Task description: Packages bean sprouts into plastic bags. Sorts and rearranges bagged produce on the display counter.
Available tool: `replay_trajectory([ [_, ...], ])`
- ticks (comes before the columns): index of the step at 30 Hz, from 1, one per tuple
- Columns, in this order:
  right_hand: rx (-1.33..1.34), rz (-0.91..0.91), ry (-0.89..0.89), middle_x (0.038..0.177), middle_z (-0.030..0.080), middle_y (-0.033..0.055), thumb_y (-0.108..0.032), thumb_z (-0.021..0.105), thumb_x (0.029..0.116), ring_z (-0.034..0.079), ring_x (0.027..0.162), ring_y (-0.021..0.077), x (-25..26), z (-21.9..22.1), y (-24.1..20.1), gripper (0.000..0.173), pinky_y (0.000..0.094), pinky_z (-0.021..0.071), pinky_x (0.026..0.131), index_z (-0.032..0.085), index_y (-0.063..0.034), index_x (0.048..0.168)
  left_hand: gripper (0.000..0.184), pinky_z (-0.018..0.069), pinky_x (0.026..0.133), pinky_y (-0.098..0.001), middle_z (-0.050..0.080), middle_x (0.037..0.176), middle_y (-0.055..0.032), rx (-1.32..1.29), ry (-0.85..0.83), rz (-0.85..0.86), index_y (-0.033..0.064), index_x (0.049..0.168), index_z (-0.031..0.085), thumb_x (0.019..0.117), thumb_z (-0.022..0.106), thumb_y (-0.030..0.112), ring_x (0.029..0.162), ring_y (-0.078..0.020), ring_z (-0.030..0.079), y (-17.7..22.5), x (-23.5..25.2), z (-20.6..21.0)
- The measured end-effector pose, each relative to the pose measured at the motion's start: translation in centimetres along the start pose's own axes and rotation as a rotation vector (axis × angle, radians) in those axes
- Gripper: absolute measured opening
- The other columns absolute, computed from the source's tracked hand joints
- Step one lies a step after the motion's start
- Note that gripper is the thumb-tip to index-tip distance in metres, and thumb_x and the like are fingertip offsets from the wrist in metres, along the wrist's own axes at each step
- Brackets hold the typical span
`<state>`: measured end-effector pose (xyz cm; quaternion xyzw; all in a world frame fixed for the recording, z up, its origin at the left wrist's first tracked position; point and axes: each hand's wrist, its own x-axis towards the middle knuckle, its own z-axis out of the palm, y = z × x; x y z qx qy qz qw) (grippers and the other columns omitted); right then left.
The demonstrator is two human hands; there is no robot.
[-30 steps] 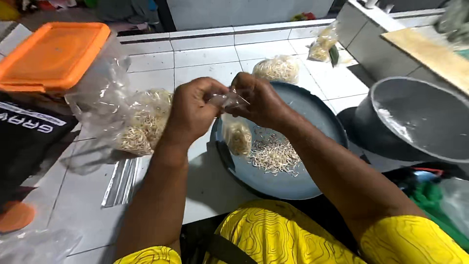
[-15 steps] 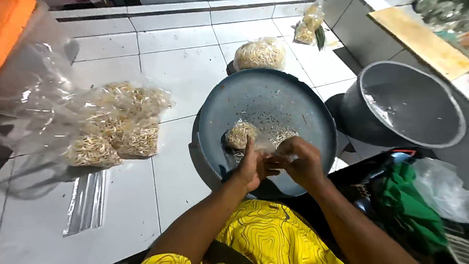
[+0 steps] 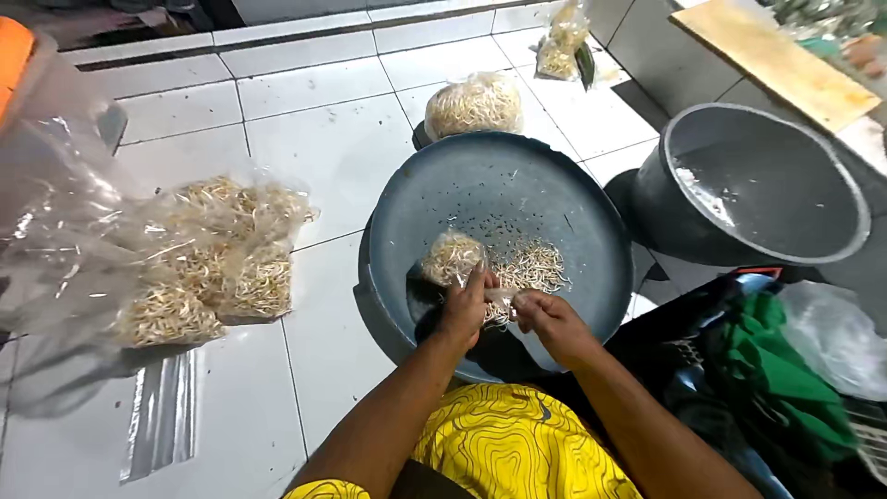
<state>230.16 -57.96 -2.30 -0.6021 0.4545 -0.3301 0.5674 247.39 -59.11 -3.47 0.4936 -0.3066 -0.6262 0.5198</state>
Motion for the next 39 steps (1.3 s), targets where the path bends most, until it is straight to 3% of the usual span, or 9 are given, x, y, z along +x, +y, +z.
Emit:
replay_trajectory([
  [3,0.285,-0.106,0.046,0.122,0.066,0.0068,-0.030,0.052,0.1067,0.065,0.103,0.0171,1.3,2.3,0.1,0.032,0.0386,0.0575,0.090,0.071,-0.0050,0.114,0.043,0.0583,0.078,-0.0366,0.070,0.094,-0.0105,0.019,0.068,-0.060,0.0017,0.107,0.067,0.1109,0.042,0.036,0.084,-0.0186,0.068,0.5,-0.1,0.2],
  [5,-0.098,-0.278,0.079,0.137,0.059,0.0127,-0.019,0.055,0.1047,0.062,0.119,0.0223,2.5,3.0,0.0,0.027,0.0403,0.0578,0.097,0.072,-0.0072,0.121,0.041,0.0589,0.080,-0.0366,0.070,0.099,-0.0111,0.051,0.125,-0.091,0.0031,0.121,0.064,0.1112,0.041,0.035,0.089,-0.0180,0.068,1.0,-0.1,0.1],
  [7,-0.610,-0.336,0.128,0.130,0.062,0.0155,-0.022,0.065,0.0989,0.062,0.117,0.0262,3.4,3.1,-0.4,0.034,0.0451,0.0561,0.097,0.069,-0.0137,0.132,0.038,0.0593,0.084,-0.0389,0.070,0.107,-0.0132,0.059,0.155,-0.090,0.0016,0.125,0.063,0.1101,0.047,0.032,0.095,-0.0200,0.069,1.1,0.1,-1.0],
  [11,-0.795,-0.197,0.038,0.107,0.064,0.0104,-0.037,0.055,0.1040,0.064,0.100,0.0237,4.3,2.0,-0.4,0.033,0.0440,0.0571,0.088,0.072,-0.0089,0.100,0.029,0.0532,0.059,-0.0288,0.067,0.092,-0.0108,-0.071,0.148,-0.056,-0.0007,0.106,0.065,0.1089,0.051,0.024,0.064,-0.0155,0.059,2.5,-0.2,-2.6],
  [15,0.005,0.070,-0.085,0.088,0.071,0.0090,-0.025,0.038,0.1123,0.071,0.072,0.0169,3.8,1.9,-1.2,0.032,0.0342,0.0626,0.068,0.058,-0.0005,0.110,0.038,0.0543,0.061,-0.0292,0.068,0.089,-0.0121,-0.098,-0.032,-0.040,-0.0007,0.101,0.066,0.1108,0.044,0.029,0.064,-0.0159,0.060,5.1,-1.1,-3.9],
  [18,0.534,0.172,-0.035,0.080,0.064,0.0054,-0.023,0.043,0.1103,0.061,0.063,0.0119,3.9,2.9,-2.4,0.022,0.0278,0.0547,0.060,0.057,-0.0062,0.112,0.038,0.0561,0.065,-0.0312,0.068,0.092,-0.0111,-0.039,-0.148,-0.061,0.0021,0.100,0.066,0.1110,0.042,0.029,0.068,-0.0160,0.062,7.2,-1.1,-5.5],
  [23,0.480,-0.026,0.049,0.088,0.066,0.0074,-0.012,0.059,0.1027,0.063,0.070,0.0142,4.7,3.7,-4.5,0.011,0.0310,0.0573,0.067,0.065,-0.0050,0.109,0.009,0.0577,0.065,-0.0314,0.065,0.084,-0.0072,0.188,-0.359,-0.022,0.0030,0.102,0.063,0.1004,0.059,0.011,0.067,-0.0139,0.062,10.5,-0.9,-7.7],
  [30,-0.648,-0.763,0.074,0.101,0.074,0.0049,-0.014,0.064,0.0991,0.071,0.097,0.0170,6.1,5.8,-6.7,0.012,0.0383,0.0609,0.088,0.075,-0.0107,0.104,0.016,0.0570,0.083,-0.0574,0.069,0.097,-0.0156,1.609,-0.119,0.216,0.0045,0.105,0.067,0.0980,0.064,0.019,0.091,-0.0329,0.069,15.1,-3.4,-4.9],
  [39,-0.334,-0.186,-0.045,0.099,0.072,0.0084,-0.024,0.059,0.1029,0.069,0.091,0.0163,8.7,4.5,-8.0,0.024,0.0372,0.0568,0.086,0.071,-0.0047,0.110,0.014,0.0602,0.081,-0.0509,0.069,0.104,-0.0192,1.539,-0.059,0.962,-0.0001,0.099,0.071,0.0902,0.061,0.003,0.097,-0.0363,0.070,8.3,-2.0,-6.8],
])
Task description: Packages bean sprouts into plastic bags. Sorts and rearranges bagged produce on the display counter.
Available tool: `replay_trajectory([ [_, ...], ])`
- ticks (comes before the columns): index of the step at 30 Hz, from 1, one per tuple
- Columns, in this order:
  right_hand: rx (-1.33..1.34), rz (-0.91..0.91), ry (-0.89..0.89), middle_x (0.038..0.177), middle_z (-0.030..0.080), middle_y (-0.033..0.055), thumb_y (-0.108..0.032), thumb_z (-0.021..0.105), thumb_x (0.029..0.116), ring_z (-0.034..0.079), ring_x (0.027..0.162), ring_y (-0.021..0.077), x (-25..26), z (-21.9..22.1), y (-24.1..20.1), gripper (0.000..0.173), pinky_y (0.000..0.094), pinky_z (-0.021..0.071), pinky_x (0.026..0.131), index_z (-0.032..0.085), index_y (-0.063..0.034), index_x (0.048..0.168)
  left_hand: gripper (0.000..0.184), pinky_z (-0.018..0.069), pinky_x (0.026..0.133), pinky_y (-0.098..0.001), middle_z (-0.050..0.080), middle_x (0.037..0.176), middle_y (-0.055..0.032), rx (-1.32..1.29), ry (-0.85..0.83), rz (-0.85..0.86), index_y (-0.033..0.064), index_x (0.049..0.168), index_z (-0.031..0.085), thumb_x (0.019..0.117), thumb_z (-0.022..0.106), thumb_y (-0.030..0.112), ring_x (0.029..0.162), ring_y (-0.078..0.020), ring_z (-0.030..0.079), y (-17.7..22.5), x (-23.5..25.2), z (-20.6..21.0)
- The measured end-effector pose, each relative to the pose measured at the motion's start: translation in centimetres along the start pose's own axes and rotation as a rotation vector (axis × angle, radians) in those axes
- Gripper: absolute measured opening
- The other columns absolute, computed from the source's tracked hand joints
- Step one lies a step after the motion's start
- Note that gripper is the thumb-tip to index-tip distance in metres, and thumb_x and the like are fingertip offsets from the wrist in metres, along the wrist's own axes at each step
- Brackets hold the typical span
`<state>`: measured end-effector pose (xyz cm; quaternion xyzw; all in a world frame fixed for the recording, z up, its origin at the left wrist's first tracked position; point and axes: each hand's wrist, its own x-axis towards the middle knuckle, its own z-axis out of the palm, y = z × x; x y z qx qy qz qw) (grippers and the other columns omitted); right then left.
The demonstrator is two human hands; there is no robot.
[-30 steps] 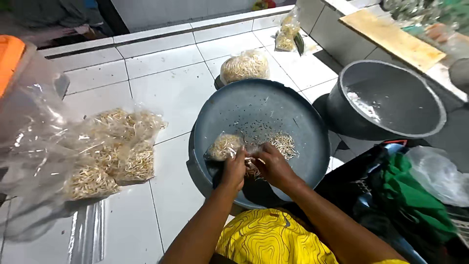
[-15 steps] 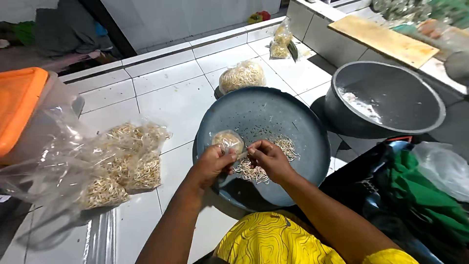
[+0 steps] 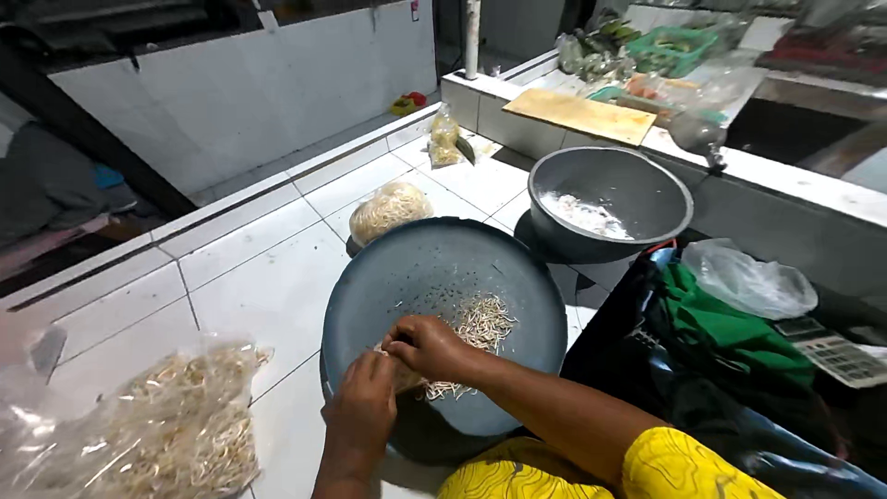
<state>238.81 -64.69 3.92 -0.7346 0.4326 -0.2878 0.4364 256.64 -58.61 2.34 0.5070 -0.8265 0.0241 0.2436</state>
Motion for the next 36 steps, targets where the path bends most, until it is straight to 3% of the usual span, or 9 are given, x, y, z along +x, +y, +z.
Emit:
replay_trajectory([
  [4,-0.182,0.061,0.065,0.101,0.073,0.0078,-0.025,0.062,0.1002,0.071,0.094,0.0208,0.2,1.4,-0.5,0.023,0.0439,0.0576,0.088,0.071,-0.0077,0.112,0.016,0.0598,0.075,-0.0475,0.068,0.094,-0.0148,-0.108,0.002,-0.136,-0.0005,0.095,0.070,0.0857,0.058,0.006,0.086,-0.0291,0.070,0.4,0.0,0.9],
  [7,-0.243,-0.100,0.068,0.105,0.073,0.0090,-0.015,0.065,0.0964,0.070,0.101,0.0239,-0.9,2.1,-0.5,0.019,0.0461,0.0573,0.092,0.073,-0.0076,0.112,0.012,0.0580,0.073,-0.0471,0.068,0.088,-0.0107,-0.329,-0.094,-0.410,0.0007,0.096,0.068,0.0853,0.064,0.004,0.080,-0.0235,0.068,0.1,0.3,0.0],
  [10,-0.276,-0.220,0.031,0.118,0.072,0.0109,-0.012,0.070,0.0925,0.066,0.115,0.0278,-2.0,2.5,-0.4,0.042,0.0458,0.0515,0.104,0.067,-0.0108,0.134,0.018,0.0597,0.072,-0.0374,0.071,0.087,-0.0019,-0.566,-0.160,-0.585,0.0074,0.100,0.069,0.0818,0.064,0.005,0.079,-0.0122,0.069,-0.9,0.0,-0.2],
  [15,-0.276,-0.251,0.155,0.104,0.073,0.0122,-0.014,0.069,0.0949,0.069,0.099,0.0286,-1.6,2.9,0.9,0.048,0.0451,0.0567,0.092,0.061,-0.0143,0.142,0.027,0.0607,0.074,-0.0322,0.069,0.104,-0.0006,-0.651,-0.086,-0.490,0.0114,0.109,0.068,0.0821,0.062,0.012,0.089,-0.0101,0.068,-1.7,-1.1,1.1],
  [20,-0.208,-0.257,0.234,0.098,0.074,0.0063,-0.012,0.068,0.0952,0.071,0.091,0.0209,-0.5,3.6,2.2,0.041,0.0431,0.0599,0.088,0.062,-0.0120,0.136,0.033,0.0613,0.077,-0.0315,0.069,0.110,-0.0094,-0.662,0.131,-0.555,-0.0001,0.125,0.060,0.0927,0.063,0.009,0.090,-0.0118,0.069,-0.6,-0.7,1.8],
  [24,0.113,-0.212,0.141,0.097,0.071,0.0070,-0.006,0.063,0.0972,0.070,0.083,0.0164,0.5,3.8,3.1,0.034,0.0390,0.0622,0.078,0.055,-0.0044,0.129,0.029,0.0614,0.073,-0.0316,0.068,0.101,-0.0094,-0.655,0.243,-0.627,-0.0011,0.120,0.057,0.0928,0.064,0.004,0.082,-0.0123,0.069,-0.4,-0.5,2.6],
  [29,0.364,-0.067,-0.040,0.095,0.068,0.0103,-0.004,0.060,0.0995,0.068,0.080,0.0192,1.2,2.4,3.5,0.024,0.0381,0.0606,0.074,0.055,-0.0036,0.123,0.013,0.0607,0.072,-0.0319,0.069,0.096,-0.0071,-0.431,0.302,-0.483,0.0026,0.107,0.065,0.0940,0.064,0.007,0.080,-0.0127,0.068,-0.7,-0.5,4.0],
  [33,0.232,-0.057,0.085,0.087,0.071,0.0051,-0.011,0.070,0.0971,0.069,0.071,0.0152,1.3,2.8,3.2,0.027,0.0350,0.0622,0.069,0.059,-0.0075,0.122,0.021,0.0606,0.080,-0.0375,0.068,0.107,-0.0121,-0.215,0.151,-0.360,0.0018,0.110,0.070,0.0926,0.064,0.013,0.090,-0.0202,0.069,-0.6,-0.9,3.0],
  [36,0.158,-0.104,0.120,0.089,0.073,0.0027,-0.012,0.070,0.0978,0.070,0.074,0.0124,1.1,3.3,3.4,0.024,0.0336,0.0631,0.072,0.064,-0.0099,0.121,0.017,0.0597,0.074,-0.0435,0.066,0.096,-0.0120,-0.137,-0.042,-0.342,0.0026,0.097,0.068,0.0983,0.061,0.019,0.084,-0.0245,0.068,-0.6,-0.4,1.6],
])
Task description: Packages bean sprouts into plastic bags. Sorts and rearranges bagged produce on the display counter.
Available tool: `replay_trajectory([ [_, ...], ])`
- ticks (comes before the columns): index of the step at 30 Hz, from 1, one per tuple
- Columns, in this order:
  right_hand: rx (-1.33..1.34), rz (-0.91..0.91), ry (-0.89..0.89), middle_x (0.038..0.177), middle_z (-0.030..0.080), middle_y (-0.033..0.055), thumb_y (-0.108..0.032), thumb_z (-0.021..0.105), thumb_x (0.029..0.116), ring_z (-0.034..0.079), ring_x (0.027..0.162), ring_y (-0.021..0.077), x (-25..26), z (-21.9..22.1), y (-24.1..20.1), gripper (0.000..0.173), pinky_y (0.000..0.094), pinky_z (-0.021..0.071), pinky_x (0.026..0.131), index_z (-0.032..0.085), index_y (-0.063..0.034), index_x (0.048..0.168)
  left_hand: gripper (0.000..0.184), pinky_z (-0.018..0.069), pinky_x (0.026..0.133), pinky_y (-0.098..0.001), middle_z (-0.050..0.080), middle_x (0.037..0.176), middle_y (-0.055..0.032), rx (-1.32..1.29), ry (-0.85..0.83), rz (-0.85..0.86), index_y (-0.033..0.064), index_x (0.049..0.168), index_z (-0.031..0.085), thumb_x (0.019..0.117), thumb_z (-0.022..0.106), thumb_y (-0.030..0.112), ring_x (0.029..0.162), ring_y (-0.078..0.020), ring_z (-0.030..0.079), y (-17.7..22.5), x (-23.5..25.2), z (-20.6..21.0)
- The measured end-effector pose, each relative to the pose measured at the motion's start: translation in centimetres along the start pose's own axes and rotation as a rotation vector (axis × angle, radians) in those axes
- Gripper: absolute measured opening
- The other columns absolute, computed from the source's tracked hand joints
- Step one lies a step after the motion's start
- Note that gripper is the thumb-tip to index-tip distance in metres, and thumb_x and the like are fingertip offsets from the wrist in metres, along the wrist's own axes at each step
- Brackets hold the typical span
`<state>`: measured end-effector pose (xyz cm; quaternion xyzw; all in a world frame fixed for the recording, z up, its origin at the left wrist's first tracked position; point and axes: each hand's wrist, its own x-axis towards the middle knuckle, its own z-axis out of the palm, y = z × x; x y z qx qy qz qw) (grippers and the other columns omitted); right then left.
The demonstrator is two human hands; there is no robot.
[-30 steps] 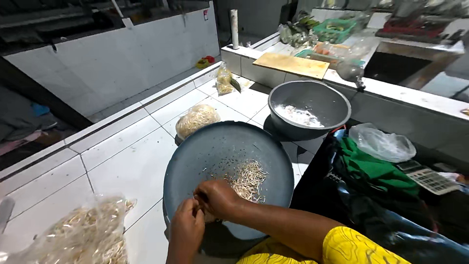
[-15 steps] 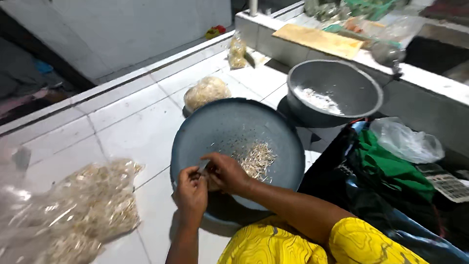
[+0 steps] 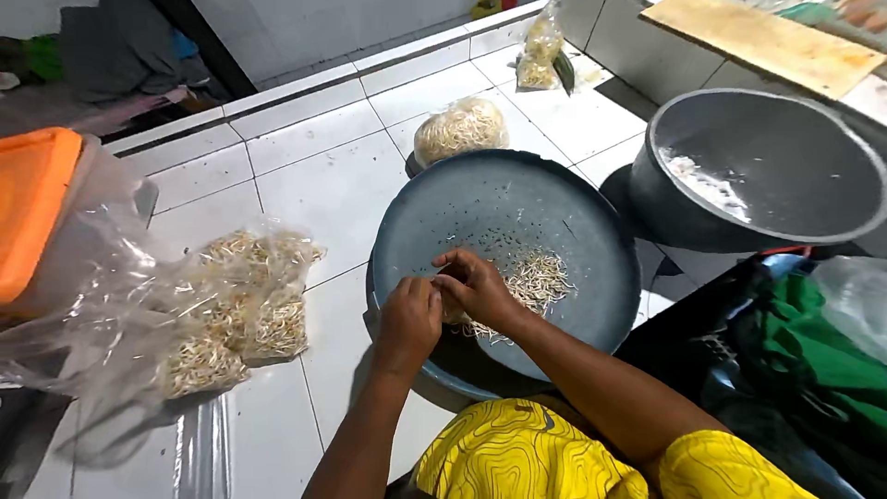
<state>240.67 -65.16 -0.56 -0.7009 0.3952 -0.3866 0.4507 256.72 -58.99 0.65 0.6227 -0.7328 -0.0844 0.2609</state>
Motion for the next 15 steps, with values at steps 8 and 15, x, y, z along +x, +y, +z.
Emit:
replay_trajectory([
  [8,-0.286,-0.257,0.007,0.103,0.065,0.0020,-0.022,0.068,0.0968,0.060,0.103,0.0185,-1.0,1.0,1.4,0.021,0.0412,0.0526,0.090,0.077,-0.0205,0.116,0.020,0.0511,0.050,-0.0324,0.058,0.066,-0.0020,-0.531,0.085,-0.242,0.0087,0.082,0.057,0.1003,0.050,0.013,0.053,-0.0132,0.056,-0.8,0.8,-0.3],
  [15,-0.191,-0.245,0.034,0.125,0.066,0.0029,-0.032,0.051,0.1042,0.059,0.123,0.0203,-0.8,1.9,1.3,0.030,0.0490,0.0507,0.101,0.073,-0.0127,0.112,0.018,0.0470,0.048,-0.0266,0.056,0.065,0.0005,-0.536,0.155,-0.140,0.0095,0.081,0.058,0.0974,0.053,0.012,0.053,-0.0092,0.053,1.0,1.7,-1.9],
])
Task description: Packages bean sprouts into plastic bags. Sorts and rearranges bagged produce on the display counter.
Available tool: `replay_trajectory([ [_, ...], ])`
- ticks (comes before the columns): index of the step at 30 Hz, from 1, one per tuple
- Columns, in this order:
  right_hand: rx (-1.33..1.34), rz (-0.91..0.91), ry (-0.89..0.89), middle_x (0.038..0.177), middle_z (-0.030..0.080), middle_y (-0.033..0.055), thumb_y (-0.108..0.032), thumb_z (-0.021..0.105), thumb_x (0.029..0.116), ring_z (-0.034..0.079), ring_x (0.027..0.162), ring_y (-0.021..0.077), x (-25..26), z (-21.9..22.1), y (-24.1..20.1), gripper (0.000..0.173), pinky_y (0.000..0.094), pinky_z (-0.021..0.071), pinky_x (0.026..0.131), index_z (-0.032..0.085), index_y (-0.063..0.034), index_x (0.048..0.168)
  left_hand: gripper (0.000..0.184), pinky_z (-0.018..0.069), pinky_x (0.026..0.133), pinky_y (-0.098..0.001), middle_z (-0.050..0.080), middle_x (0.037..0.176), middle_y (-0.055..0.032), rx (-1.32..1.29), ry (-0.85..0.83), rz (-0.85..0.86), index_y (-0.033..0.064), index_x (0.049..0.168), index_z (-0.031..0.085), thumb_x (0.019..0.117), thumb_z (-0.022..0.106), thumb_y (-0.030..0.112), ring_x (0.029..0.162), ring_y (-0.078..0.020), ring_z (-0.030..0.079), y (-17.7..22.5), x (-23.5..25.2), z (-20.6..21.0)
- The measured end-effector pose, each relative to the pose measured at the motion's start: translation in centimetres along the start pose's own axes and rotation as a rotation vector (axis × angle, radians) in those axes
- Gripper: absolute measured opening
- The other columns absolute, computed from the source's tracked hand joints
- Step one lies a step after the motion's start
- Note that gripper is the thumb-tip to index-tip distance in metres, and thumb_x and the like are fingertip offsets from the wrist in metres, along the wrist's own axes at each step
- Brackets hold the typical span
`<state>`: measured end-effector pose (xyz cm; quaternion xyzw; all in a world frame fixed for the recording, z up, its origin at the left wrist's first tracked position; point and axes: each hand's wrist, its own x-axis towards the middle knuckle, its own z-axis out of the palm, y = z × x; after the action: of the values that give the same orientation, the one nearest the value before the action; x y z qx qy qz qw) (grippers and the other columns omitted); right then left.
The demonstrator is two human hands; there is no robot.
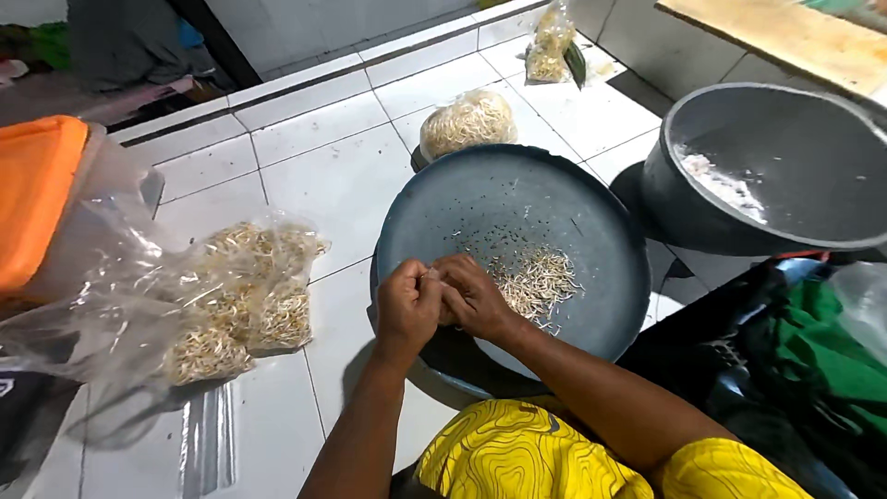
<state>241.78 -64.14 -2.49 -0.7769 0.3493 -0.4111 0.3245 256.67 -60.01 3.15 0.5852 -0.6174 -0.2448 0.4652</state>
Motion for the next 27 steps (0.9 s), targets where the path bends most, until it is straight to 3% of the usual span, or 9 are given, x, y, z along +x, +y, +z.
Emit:
replay_trajectory([
  [10,0.029,-0.018,0.004,0.119,0.071,0.0090,-0.025,0.046,0.1073,0.065,0.117,0.0204,0.5,1.7,0.7,0.034,0.0454,0.0533,0.102,0.074,-0.0056,0.108,0.014,0.0480,0.048,-0.0282,0.056,0.067,-0.0044,-0.262,0.162,-0.001,0.0047,0.085,0.057,0.0973,0.052,0.006,0.052,-0.0129,0.053,0.0,0.2,-1.3],
  [12,0.068,0.095,-0.017,0.115,0.071,0.0081,-0.025,0.044,0.1091,0.069,0.097,0.0161,1.7,0.2,-0.3,0.034,0.0414,0.0602,0.083,0.069,-0.0054,0.120,0.010,0.0524,0.054,-0.0286,0.060,0.078,-0.0048,-0.055,0.246,0.062,0.0043,0.089,0.060,0.0975,0.057,0.009,0.062,-0.0123,0.058,-0.3,0.0,-3.8],
  [15,0.178,0.208,0.042,0.123,0.070,0.0076,-0.024,0.038,0.1102,0.070,0.102,0.0166,4.6,-3.4,0.4,0.035,0.0430,0.0601,0.087,0.063,-0.0042,0.125,0.021,0.0588,0.079,-0.0340,0.063,0.117,-0.0193,0.434,0.636,0.109,-0.0005,0.105,0.067,0.0928,0.067,0.016,0.099,-0.0221,0.065,-2.0,-1.2,-10.0],
  [17,0.194,0.215,0.109,0.124,0.067,0.0066,-0.023,0.037,0.1110,0.068,0.105,0.0147,6.7,-6.0,1.8,0.034,0.0407,0.0585,0.091,0.060,-0.0030,0.124,0.041,0.0432,0.109,-0.0505,0.040,0.148,-0.0335,0.744,0.804,-0.030,0.0008,0.121,0.065,0.0844,0.072,0.019,0.137,-0.0436,0.044,-3.2,-2.4,-15.5],
  [18,0.163,0.224,0.128,0.123,0.066,0.0066,-0.024,0.036,0.1111,0.067,0.105,0.0137,7.6,-7.2,2.5,0.033,0.0393,0.0582,0.091,0.058,-0.0029,0.124,0.051,0.0340,0.114,-0.0618,0.024,0.159,-0.0367,0.847,0.803,-0.174,0.0048,0.129,0.062,0.0803,0.074,0.019,0.145,-0.0530,0.029,-3.3,-2.8,-18.0],
  [21,-0.099,0.289,0.171,0.120,0.064,0.0169,-0.029,0.042,0.1104,0.064,0.100,0.0224,9.9,-10.0,4.2,0.038,0.0456,0.0540,0.087,0.058,-0.0011,0.131,0.070,0.0354,0.097,-0.0808,-0.006,0.167,-0.0315,0.994,0.619,-0.637,0.0205,0.143,0.054,0.0798,0.081,0.031,0.142,-0.0667,0.021,-4.3,-3.7,-23.3],
  [22,-0.165,0.320,0.182,0.128,0.061,0.0195,-0.031,0.047,0.1088,0.063,0.109,0.0263,10.3,-10.5,4.5,0.040,0.0482,0.0522,0.094,0.054,-0.0026,0.137,0.064,0.0381,0.094,-0.0819,0.001,0.167,-0.0327,0.984,0.561,-0.698,0.0158,0.140,0.058,0.0831,0.081,0.031,0.138,-0.0678,0.028,-5.0,-4.0,-24.6],
  [24,-0.248,0.318,0.213,0.147,0.051,0.0237,-0.032,0.056,0.1036,0.054,0.132,0.0333,10.7,-10.7,4.6,0.053,0.0521,0.0445,0.110,0.046,-0.0036,0.148,0.040,0.0465,0.094,-0.0755,0.039,0.150,-0.0370,0.984,0.465,-0.729,0.0033,0.128,0.067,0.0959,0.068,0.027,0.124,-0.0598,0.052,-6.5,-4.9,-26.7],
  [27,-0.354,0.179,0.213,0.149,0.048,0.0257,-0.031,0.059,0.1011,0.048,0.138,0.0361,10.0,-9.5,2.8,0.051,0.0519,0.0444,0.110,0.052,-0.0011,0.142,0.030,0.0461,0.100,-0.0681,0.066,0.119,-0.0308,0.949,0.456,-0.548,-0.0039,0.117,0.069,0.1053,0.051,0.017,0.115,-0.0490,0.062,-6.2,-6.0,-29.0],
])
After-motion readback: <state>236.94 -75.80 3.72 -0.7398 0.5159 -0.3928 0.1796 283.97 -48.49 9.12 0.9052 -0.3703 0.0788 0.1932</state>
